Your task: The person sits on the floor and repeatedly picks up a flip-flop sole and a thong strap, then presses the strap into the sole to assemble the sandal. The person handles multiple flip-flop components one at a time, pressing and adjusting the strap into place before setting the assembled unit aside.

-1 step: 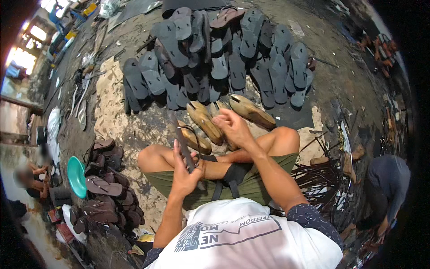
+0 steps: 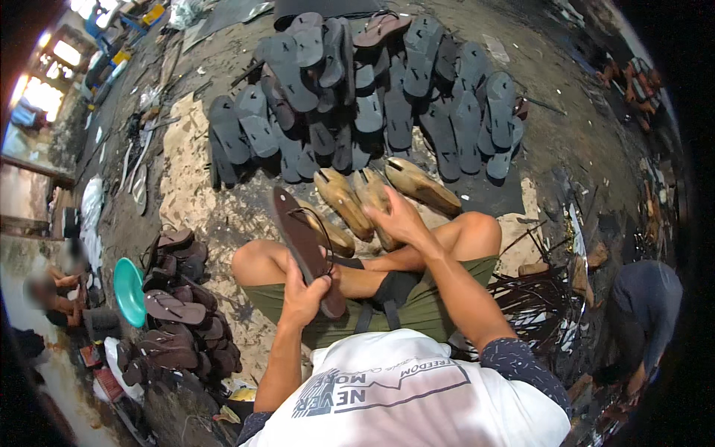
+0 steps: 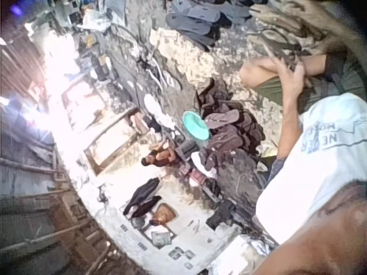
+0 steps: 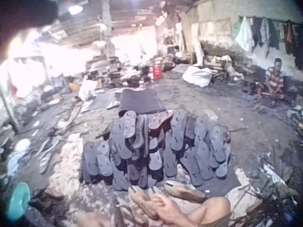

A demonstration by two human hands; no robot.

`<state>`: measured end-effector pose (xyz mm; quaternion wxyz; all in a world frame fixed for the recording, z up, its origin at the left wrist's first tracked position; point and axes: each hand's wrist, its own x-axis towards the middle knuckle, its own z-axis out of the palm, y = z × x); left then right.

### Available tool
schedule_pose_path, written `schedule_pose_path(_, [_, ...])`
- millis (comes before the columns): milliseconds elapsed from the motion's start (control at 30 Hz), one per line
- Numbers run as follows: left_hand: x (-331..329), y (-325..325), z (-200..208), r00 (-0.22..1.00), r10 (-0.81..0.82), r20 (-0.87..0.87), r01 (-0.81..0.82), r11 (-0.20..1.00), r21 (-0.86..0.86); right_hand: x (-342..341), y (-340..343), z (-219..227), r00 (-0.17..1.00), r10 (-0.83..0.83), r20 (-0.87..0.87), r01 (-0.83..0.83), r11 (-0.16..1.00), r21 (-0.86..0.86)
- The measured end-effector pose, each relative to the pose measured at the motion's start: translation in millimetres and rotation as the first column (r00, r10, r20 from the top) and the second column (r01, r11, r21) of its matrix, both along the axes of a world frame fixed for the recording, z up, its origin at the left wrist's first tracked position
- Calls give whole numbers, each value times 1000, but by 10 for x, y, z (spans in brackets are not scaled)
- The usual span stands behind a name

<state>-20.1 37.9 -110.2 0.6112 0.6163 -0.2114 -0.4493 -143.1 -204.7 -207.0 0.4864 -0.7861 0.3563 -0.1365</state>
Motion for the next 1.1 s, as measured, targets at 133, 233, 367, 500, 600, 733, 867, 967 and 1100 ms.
schedule_pose_path(133, [109,-112,178,940,168,-298,-198,978,-73,-107,65,-148,800,243,-549,-271,962,30])
schedule_pose_path(233, [142,-181,73,957,230,-179,-255,959,-128,-159,-14,-230,989,52,-139,-17,969,245])
schedule_pose_path(367, [501,-114,-104,915,268,302,-264,963,-56,-348,288,590,935,-124,333,-112,786,608])
schedule_pose_path(500, [693,-209,-32,792,275,545,-282,957,-73,-618,710,1321,929,23,370,-253,769,587])
schedule_pose_path(600, [693,-254,-33,549,117,827,-209,978,1,-459,1022,1418,935,-42,352,-205,745,635])
schedule_pose_path(733, [272,-261,292,781,121,613,-105,992,-63,-156,1143,1393,930,-44,364,-110,914,391])
schedule_pose_path(867, [701,-162,156,916,165,367,-57,956,-288,-21,1097,1420,893,14,451,-76,990,120])
schedule_pose_path(967, [1306,-676,665,972,226,-65,-223,795,-564,-77,1152,1419,872,32,488,-86,992,88])
schedule_pose_path(1100, [1045,-999,893,944,31,-329,-281,600,-749,24,1282,1438,750,37,660,33,995,-93])
